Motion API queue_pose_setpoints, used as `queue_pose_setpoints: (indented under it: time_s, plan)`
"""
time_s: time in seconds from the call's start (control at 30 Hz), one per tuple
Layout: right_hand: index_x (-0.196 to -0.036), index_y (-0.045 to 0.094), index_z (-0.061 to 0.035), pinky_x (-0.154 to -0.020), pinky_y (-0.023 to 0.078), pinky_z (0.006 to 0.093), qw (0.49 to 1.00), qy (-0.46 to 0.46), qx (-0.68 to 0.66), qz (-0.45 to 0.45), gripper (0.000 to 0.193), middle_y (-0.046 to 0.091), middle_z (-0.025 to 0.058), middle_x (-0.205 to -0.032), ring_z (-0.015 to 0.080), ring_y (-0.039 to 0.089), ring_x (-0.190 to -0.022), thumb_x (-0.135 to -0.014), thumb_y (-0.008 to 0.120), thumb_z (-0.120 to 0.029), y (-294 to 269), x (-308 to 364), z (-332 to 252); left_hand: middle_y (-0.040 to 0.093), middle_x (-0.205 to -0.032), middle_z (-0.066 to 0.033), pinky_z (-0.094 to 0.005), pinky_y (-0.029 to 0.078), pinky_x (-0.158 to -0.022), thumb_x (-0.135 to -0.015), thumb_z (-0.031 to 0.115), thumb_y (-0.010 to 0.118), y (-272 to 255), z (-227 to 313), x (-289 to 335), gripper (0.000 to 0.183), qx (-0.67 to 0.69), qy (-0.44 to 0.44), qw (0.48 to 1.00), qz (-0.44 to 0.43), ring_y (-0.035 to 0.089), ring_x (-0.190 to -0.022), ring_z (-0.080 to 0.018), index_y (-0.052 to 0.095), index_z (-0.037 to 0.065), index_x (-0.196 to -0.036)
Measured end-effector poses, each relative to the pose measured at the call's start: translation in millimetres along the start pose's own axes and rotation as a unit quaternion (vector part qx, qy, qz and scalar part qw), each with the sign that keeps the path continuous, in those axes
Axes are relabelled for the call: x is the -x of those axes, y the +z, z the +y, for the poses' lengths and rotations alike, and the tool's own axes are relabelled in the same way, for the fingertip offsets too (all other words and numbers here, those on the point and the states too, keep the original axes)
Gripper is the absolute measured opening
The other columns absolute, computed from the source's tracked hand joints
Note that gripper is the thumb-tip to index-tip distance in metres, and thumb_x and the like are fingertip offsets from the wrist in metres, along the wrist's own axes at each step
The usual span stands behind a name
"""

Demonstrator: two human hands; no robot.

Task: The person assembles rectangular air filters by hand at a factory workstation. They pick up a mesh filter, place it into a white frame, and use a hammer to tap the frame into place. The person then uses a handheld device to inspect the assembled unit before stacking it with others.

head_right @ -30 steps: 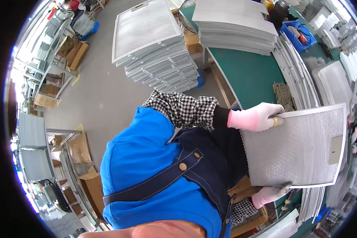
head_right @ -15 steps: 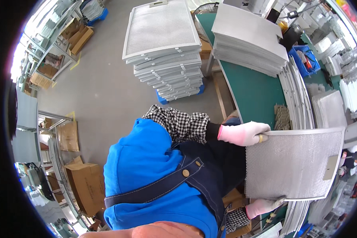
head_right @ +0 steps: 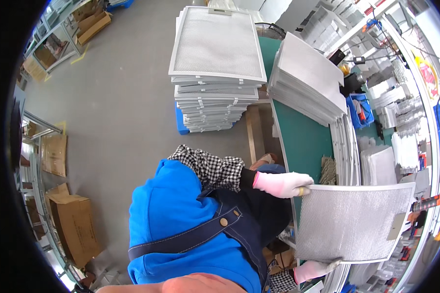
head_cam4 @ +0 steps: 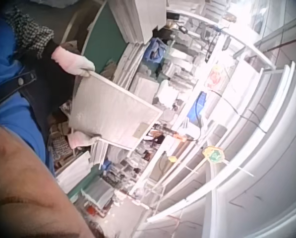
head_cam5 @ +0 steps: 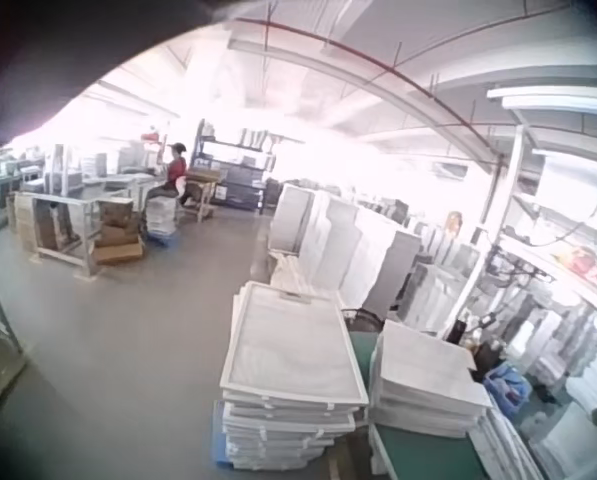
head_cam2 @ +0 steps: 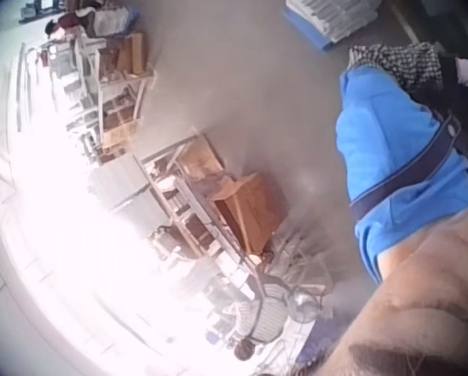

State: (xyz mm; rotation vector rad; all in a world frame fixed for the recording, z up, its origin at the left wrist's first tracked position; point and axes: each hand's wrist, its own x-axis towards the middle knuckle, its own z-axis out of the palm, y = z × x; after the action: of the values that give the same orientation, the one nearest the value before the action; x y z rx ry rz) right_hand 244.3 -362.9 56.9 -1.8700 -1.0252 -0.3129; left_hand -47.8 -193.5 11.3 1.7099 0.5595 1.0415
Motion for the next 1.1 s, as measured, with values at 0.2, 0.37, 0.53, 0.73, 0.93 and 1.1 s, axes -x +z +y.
queue_pose_setpoints:
  time_s: [0.2,0.37,0.53,0.73,0.93,1.1]
  plan:
    - [-0.152,0.04,-0.0006,-0.124,0.03,0.0477,0.999,0.0,-0.034,0.014,0.052,0.037,0.0197,-0.157,0.0335,0.039,-0.145,-0.106,0.033,-0.021,-14.3,-1.7,-29.8,0.06,-0.094,-0.0183,-0.0419,0.049,-0.083,-0.102,0.02,0.056,-14.2,4.8,14.2,0.023,0.051,0.052,0.996,-0.045,0.062,-0.093,-0.034,0.056,-0.002,-0.109]
    - [-0.153,0.04,-0.001,-0.121,0.03,0.0473,0.933,0.053,-0.344,0.089,0.061,0.034,0.0171,-0.16,0.0296,0.032,-0.148,-0.106,0.033,-0.04,-15.7,-5.4,-88.3,0.056,-0.098,-0.0194,-0.0462,0.048,-0.083,-0.094,0.014,0.058,3.8,30.2,-1.0,0.02,-0.091,0.142,0.969,0.181,0.059,-0.094,-0.0418,0.054,0.0,-0.108]
    - [-0.148,0.043,-0.0108,-0.122,0.018,0.0543,0.914,-0.087,-0.396,-0.001,0.07,0.036,0.0094,-0.155,0.0281,0.03,-0.139,-0.092,0.064,-0.048,-52.5,-29.3,-136.1,0.054,-0.088,-0.0157,-0.0419,0.048,-0.075,-0.1,0.019,0.051,32.8,44.4,-10.9,0.022,0.15,0.178,0.946,0.225,0.058,-0.082,-0.0317,0.047,0.0,-0.112]
    - [-0.135,0.055,0.0033,-0.112,0.031,0.0487,0.953,-0.115,-0.28,-0.025,0.052,0.057,0.0223,-0.131,0.0329,0.048,-0.121,-0.099,0.06,-0.033,-87.7,-56.9,-173.4,0.046,-0.08,-0.0042,-0.033,0.044,-0.066,-0.104,0.023,0.048,73.9,51.2,10.8,0.021,0.35,0.038,0.932,0.086,0.051,-0.071,-0.0163,0.045,0.004,-0.112]
    - [-0.132,0.056,0.0069,-0.105,0.033,0.051,0.982,-0.178,-0.054,0.012,0.046,0.053,0.0292,-0.133,0.0406,0.047,-0.117,-0.105,0.055,-0.03,-94.4,-79.6,-112.8,0.057,-0.092,-0.023,-0.0516,0.049,-0.08,-0.101,0.025,0.054,79.3,50.9,3.2,0.031,0.057,0.154,0.952,0.258,0.062,-0.09,-0.0469,0.042,-0.001,-0.114]
    - [-0.142,0.048,0.0041,-0.107,0.039,0.0402,0.988,-0.033,-0.035,-0.148,0.059,0.054,0.0195,-0.132,0.0271,0.052,-0.121,-0.1,0.056,-0.036,-106.1,-101.1,-120.3,0.066,-0.098,-0.0292,-0.0485,0.054,-0.084,-0.103,0.039,0.053,92.7,16.6,40.1,0.051,-0.023,-0.04,0.989,-0.137,0.068,-0.094,-0.0441,0.047,-0.007,-0.123]
